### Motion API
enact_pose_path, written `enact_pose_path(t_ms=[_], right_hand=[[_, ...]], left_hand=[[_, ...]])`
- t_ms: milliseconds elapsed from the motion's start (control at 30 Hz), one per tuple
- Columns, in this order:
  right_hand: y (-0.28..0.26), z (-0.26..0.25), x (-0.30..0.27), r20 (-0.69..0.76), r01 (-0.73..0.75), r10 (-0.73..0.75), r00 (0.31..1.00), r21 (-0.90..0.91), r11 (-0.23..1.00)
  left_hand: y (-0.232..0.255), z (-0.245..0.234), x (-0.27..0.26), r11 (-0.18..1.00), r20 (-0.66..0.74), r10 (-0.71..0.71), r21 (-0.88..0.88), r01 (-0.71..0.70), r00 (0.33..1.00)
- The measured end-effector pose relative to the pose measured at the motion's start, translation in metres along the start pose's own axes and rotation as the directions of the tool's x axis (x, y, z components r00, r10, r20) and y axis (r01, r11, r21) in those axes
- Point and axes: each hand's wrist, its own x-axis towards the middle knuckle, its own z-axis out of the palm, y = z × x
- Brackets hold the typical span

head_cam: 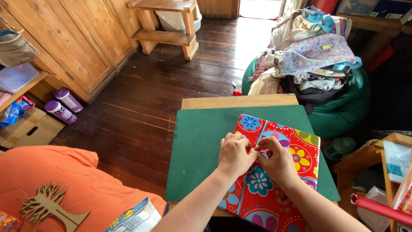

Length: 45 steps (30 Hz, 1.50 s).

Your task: The person wraps a gift with floral wrapping paper and ties a decorative ribbon around it. They measure and cut the ribbon with scissors, then tie a bow on top of the wrapped present.

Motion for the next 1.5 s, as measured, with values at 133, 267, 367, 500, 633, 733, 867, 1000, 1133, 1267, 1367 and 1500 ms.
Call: enact_pose_path(t_ms=[133, 267, 367, 500, 633, 733, 867, 1000, 1133, 1267, 1367, 1500], right_hand=[[0.001, 0.0, -0.003, -0.023, 0.073, -0.073, 0.997, -0.016, 0.997], [0.0, -0.002, -0.002, 0.004, 0.034, -0.034, 0.999, -0.039, 0.999], [-0.001, -0.002, -0.005, -0.004, 0.057, -0.057, 0.998, -0.046, 0.997], [-0.006, -0.004, -0.006, 0.016, 0.009, -0.008, 1.0, -0.029, 1.0], [-0.009, -0.005, -0.007, 0.044, -0.012, 0.017, 0.999, -0.115, 0.993], [-0.009, -0.001, -0.006, -0.016, 0.199, -0.204, 0.979, -0.147, 0.969], [-0.003, 0.004, -0.004, -0.05, 0.328, -0.334, 0.941, -0.096, 0.94], [0.0, 0.003, -0.002, 0.02, 0.136, -0.136, 0.991, -0.027, 0.99], [0.002, -0.001, -0.002, 0.048, 0.021, -0.022, 0.999, 0.027, 0.999], [0.001, -0.001, 0.0, 0.032, 0.044, -0.044, 0.998, 0.009, 0.999], [0.001, -0.002, -0.001, 0.032, 0.042, -0.043, 0.999, 0.013, 0.999], [0.002, -0.001, 0.0, 0.055, -0.002, 0.0, 0.998, 0.026, 1.0]], left_hand=[[-0.005, 0.007, -0.001, 0.996, 0.048, -0.079, -0.047, 0.082, 0.996], [-0.016, 0.013, 0.006, 0.971, 0.053, -0.157, -0.171, 0.164, 0.986], [-0.022, 0.019, 0.004, 0.966, 0.089, -0.181, -0.172, 0.194, 0.979], [-0.028, 0.021, 0.004, 0.969, 0.104, -0.174, -0.159, 0.189, 0.979], [-0.031, 0.021, 0.004, 0.972, 0.095, -0.155, -0.161, 0.169, 0.983], [-0.03, 0.021, 0.002, 0.989, 0.045, -0.067, -0.13, 0.072, 0.997], [-0.026, 0.018, -0.001, 0.995, 0.064, -0.078, -0.062, 0.082, 0.995], [-0.023, 0.009, 0.0, 0.986, 0.066, -0.127, -0.102, 0.133, 0.99], [-0.02, -0.001, 0.0, 0.983, 0.076, -0.134, -0.119, 0.142, 0.988], [-0.015, -0.01, -0.003, 0.997, 0.066, -0.018, -0.069, 0.023, 0.998], [-0.011, -0.012, -0.005, 0.999, 0.05, 0.038, -0.039, -0.036, 0.998], [-0.012, -0.017, -0.004, 0.999, 0.063, 0.01, -0.041, -0.007, 0.998]])
